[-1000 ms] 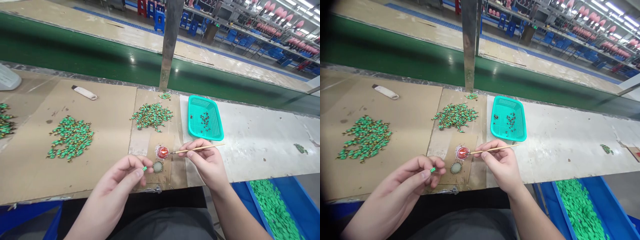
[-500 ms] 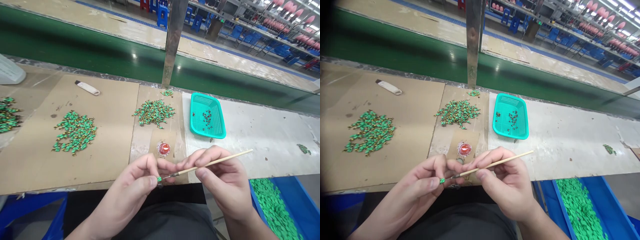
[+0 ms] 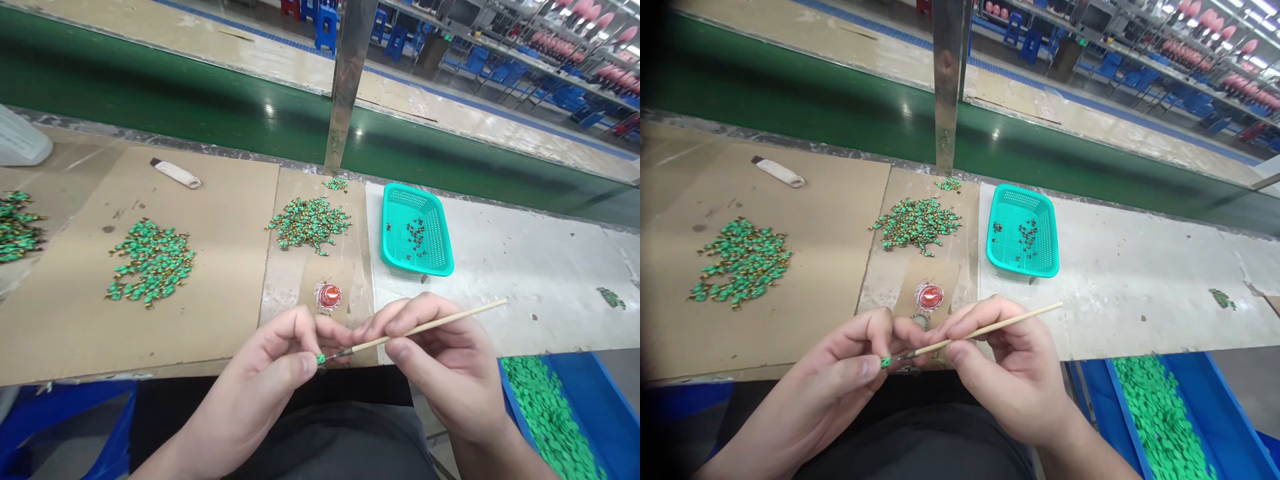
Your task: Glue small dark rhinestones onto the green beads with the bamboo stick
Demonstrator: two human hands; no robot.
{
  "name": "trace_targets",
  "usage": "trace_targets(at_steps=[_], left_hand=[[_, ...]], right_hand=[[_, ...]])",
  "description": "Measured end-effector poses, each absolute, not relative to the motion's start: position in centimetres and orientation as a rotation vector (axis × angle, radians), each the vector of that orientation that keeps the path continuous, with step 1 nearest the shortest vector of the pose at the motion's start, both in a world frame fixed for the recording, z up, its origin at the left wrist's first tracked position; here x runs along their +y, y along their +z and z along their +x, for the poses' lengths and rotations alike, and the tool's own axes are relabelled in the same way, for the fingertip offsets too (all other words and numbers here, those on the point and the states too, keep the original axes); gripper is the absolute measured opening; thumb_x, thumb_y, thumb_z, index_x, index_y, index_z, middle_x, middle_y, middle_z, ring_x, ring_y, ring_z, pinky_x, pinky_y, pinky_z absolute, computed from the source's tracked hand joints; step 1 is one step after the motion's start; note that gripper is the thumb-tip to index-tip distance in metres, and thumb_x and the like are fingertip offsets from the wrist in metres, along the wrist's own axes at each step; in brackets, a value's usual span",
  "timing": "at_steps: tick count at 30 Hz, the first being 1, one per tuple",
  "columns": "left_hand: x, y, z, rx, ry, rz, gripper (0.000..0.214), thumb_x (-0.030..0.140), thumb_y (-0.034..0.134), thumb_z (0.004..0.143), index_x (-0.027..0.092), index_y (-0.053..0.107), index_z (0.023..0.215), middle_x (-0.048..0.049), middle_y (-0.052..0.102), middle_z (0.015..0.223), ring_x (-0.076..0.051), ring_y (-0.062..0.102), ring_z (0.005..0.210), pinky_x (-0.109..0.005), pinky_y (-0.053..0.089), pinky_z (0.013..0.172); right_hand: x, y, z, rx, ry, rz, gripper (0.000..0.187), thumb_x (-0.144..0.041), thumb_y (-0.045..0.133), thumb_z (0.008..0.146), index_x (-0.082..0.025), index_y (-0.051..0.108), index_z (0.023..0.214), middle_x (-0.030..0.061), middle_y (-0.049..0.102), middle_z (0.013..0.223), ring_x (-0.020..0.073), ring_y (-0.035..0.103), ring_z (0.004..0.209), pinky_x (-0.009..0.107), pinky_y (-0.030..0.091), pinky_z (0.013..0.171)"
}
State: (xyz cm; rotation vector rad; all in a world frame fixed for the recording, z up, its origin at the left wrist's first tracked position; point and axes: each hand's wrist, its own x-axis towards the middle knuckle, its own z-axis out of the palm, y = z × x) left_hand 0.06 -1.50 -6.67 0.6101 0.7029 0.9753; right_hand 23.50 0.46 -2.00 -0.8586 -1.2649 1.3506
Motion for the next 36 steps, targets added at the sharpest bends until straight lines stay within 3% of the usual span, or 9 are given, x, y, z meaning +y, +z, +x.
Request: trace_targets(at_steps=[10,16,20,27,36], left_hand=[[-1.6,-6.8,-0.2,0.714,0.971,0.633,0.026,0.045,0.096,0.103,0.028,0.082,0.089,-0.0066,0.095,0.126,-0.032,0.082,0.123,-0.045,0.059,0.117],[-1.7,-6.9,-0.3,0.722,0.970,0.656,0.024,0.046,0.097,0.103,0.030,0.083,0.091,-0.0026,0.094,0.123,-0.027,0.081,0.122,-0.036,0.060,0.112],[-1.7,-6.5,-0.2,0.735,0.965,0.687,0.028,0.048,0.098,0.102,0.029,0.082,0.090,-0.0047,0.094,0.120,-0.030,0.081,0.124,-0.038,0.062,0.112],[-1.8,-6.4,-0.2,0.748,0.976,0.709,0.028,0.047,0.098,0.103,0.029,0.081,0.090,-0.0038,0.091,0.113,-0.027,0.081,0.113,-0.034,0.064,0.104],[-2.0,-6.6,-0.4,0.722,0.969,0.682,0.025,0.046,0.097,0.104,0.029,0.082,0.092,-0.0032,0.091,0.116,-0.025,0.079,0.113,-0.032,0.062,0.104]], right_hand=[[0.4,-2.2,23.5,-1.266,1.356,-0.843,0.013,-0.017,0.090,0.111,-0.029,0.091,0.114,0.0047,0.093,0.105,0.0228,0.094,0.099,0.034,0.080,0.090],[0.3,-2.2,23.7,-1.293,1.372,-0.834,0.028,-0.006,0.086,0.107,-0.031,0.091,0.118,0.0024,0.093,0.108,0.0214,0.093,0.103,0.034,0.079,0.094],[0.2,-1.5,23.8,-1.411,1.291,-0.859,0.033,0.000,0.083,0.103,-0.030,0.090,0.116,0.0021,0.092,0.108,0.0200,0.091,0.100,0.031,0.077,0.093],[0.1,-0.6,23.7,-1.664,1.101,-0.898,0.029,-0.003,0.086,0.101,-0.028,0.087,0.114,0.0035,0.093,0.105,0.0226,0.091,0.094,0.034,0.075,0.088],[0.1,-0.8,23.7,-1.582,1.137,-0.900,0.029,-0.003,0.086,0.101,-0.029,0.089,0.113,0.0031,0.093,0.104,0.0233,0.092,0.093,0.035,0.076,0.086]])
